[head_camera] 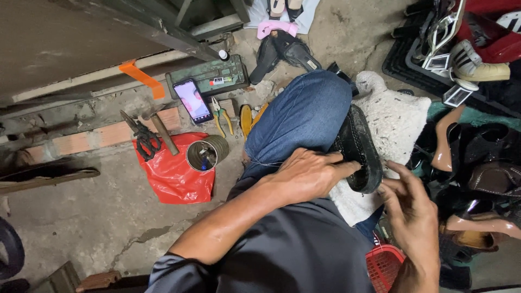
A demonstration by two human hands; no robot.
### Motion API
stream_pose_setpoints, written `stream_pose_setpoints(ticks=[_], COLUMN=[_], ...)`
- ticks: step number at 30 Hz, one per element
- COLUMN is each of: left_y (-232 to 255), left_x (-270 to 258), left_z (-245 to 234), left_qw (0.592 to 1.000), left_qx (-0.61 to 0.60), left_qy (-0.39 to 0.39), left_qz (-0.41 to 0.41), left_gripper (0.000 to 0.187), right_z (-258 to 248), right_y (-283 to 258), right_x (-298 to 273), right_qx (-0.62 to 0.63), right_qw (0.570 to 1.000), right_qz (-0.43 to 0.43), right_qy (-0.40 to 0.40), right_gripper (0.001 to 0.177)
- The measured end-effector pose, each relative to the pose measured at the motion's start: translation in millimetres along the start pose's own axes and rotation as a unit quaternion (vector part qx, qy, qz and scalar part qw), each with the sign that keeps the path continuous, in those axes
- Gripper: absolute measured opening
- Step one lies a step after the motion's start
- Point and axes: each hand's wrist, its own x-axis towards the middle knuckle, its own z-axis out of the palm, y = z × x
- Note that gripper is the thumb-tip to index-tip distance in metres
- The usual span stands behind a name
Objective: The person sits on the floor and sews a black shoe using a needle and white thread. They hold the shoe on their lap and repeatedly push the needle through the sole and upper, pulling the thread tight to secure the stitches.
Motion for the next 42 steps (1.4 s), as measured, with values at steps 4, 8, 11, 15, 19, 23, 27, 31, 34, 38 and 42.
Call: stream_pose_setpoints(ticks=[4,8,11,15,19,23,27,31,34,38,42], left_y=[11.2,17.9,13.9,6.8,1.6,-12.7,-45.0,-50.7,-38.0,-16.4,-7.9], left_x=[2.5,-2.3,-5.6,-6.8,-13.5,-23.4,-62.8,-76.2,-62.6,-36.1,-20.6], left_z=[-4.9,-7.0,-4.6,-0.8,-5.3,-30.1,-28.4,-12.8,5.2,16.2,23.3], left_qw=[0.994,0.999,0.997,0.999,0.997,0.97,0.947,0.943,0.968,0.959,0.953], left_qx=[-0.022,0.034,-0.023,-0.021,0.011,0.054,0.074,0.064,-0.002,-0.151,-0.229], left_qy=[-0.088,0.024,0.077,0.032,0.048,0.004,-0.012,0.053,0.144,0.229,0.177], left_qz=[-0.055,-0.006,0.019,-0.005,-0.063,-0.236,-0.312,-0.323,-0.204,-0.073,-0.092], left_gripper=[0.053,0.027,0.019,0.036,0.051,0.081,0.084,0.074,0.048,0.047,0.037], right_z=[0.8,4.3,3.1,1.8,9.5,21.4,21.4,29.7,24.4,3.3,1.8], right_y=[-3.3,1.0,7.9,3.5,-3.6,-5.8,-4.1,34.4,47.2,26.8,22.8], right_x=[-4.1,-6.3,-8.1,-9.6,-8.5,-5.4,-0.2,0.0,-10.5,-24.1,-26.8], right_qx=[0.068,0.086,0.054,0.087,0.055,0.108,-0.013,-0.06,-0.01,0.084,0.187], right_qw=[0.996,0.992,0.993,0.993,0.991,0.983,0.994,0.985,0.99,0.979,0.961], right_qz=[-0.033,-0.076,-0.087,-0.07,-0.111,-0.138,-0.109,-0.159,-0.142,-0.181,-0.199], right_qy=[0.046,0.05,0.055,0.042,0.05,0.058,0.029,0.001,0.01,0.05,0.048], right_gripper=[0.051,0.051,0.05,0.052,0.049,0.049,0.048,0.033,0.029,0.026,0.013])
